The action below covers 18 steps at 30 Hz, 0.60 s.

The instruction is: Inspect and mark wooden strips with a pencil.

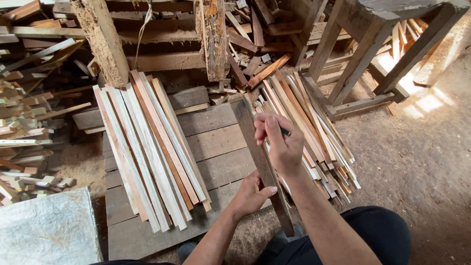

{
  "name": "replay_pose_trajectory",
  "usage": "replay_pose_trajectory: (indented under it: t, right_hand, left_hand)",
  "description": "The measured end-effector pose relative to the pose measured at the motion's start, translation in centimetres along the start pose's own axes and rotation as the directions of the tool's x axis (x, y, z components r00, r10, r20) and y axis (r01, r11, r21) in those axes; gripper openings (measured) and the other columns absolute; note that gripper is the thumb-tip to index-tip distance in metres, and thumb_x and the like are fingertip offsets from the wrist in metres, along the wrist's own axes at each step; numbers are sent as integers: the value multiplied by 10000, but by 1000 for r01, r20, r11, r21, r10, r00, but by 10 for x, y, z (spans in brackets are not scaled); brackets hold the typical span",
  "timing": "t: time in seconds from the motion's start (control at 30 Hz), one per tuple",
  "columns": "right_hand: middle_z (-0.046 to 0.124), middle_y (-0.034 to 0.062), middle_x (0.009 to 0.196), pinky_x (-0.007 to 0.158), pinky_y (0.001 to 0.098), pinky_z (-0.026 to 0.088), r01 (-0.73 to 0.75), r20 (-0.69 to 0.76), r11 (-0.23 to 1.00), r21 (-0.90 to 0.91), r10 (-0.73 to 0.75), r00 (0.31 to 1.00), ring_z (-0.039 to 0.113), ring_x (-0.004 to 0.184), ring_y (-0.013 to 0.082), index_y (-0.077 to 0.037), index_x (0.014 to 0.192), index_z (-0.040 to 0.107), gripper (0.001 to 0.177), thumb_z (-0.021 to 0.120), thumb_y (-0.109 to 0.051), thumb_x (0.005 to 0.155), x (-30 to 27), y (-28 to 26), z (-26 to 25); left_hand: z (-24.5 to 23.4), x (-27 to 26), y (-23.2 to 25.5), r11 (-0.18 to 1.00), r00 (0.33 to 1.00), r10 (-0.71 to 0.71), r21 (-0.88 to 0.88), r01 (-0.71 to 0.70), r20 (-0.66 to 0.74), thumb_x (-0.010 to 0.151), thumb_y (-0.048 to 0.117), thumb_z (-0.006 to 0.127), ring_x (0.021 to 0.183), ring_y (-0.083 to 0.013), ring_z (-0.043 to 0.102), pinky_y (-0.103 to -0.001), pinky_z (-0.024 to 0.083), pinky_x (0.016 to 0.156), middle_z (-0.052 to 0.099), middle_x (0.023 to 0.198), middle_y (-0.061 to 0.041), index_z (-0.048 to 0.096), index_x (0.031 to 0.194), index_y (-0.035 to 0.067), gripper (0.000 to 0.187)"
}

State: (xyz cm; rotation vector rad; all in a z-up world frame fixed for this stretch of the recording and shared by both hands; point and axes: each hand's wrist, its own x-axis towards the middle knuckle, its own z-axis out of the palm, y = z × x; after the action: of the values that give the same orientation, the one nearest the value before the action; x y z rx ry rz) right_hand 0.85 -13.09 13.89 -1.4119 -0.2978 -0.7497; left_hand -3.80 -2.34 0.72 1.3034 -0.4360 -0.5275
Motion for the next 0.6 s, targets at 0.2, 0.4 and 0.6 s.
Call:
replay_pose_trajectory:
  t: [0.2,0.4,0.6]
  right_hand:
    - [674,182,708,451,245,519,-98,-7,995,10,98,995,577,529,141,96,1070,709,299,526,-140,1075,1,-15,3]
    - [603,162,513,365,246,471,-414,19,904,-109,418,908,541,381,154,95,938,750,300,580,-133,1035,-79,15,-29]
    - [583,137,539,409,227,451,-417,31,904,-94,421,907,538,439,133,51,922,742,315,537,-145,1058,-51,-4,-27]
  left_hand:
    - [-3,-1,-3,997,998,-49,61,48,26,913,62,766,1070,-287,677,-462,595,891,726,1111,-253,618,1216,-38,351]
    - [-19,8,-1,991,992,-59,-129,45,-112,858,13,789,782,-176,686,-325,623,673,702,853,-80,629,1094,5,286]
    - [-11,8,-7,980,993,-36,-197,13,-115,875,7,785,744,-164,714,-320,638,653,734,839,-116,631,1075,22,252]
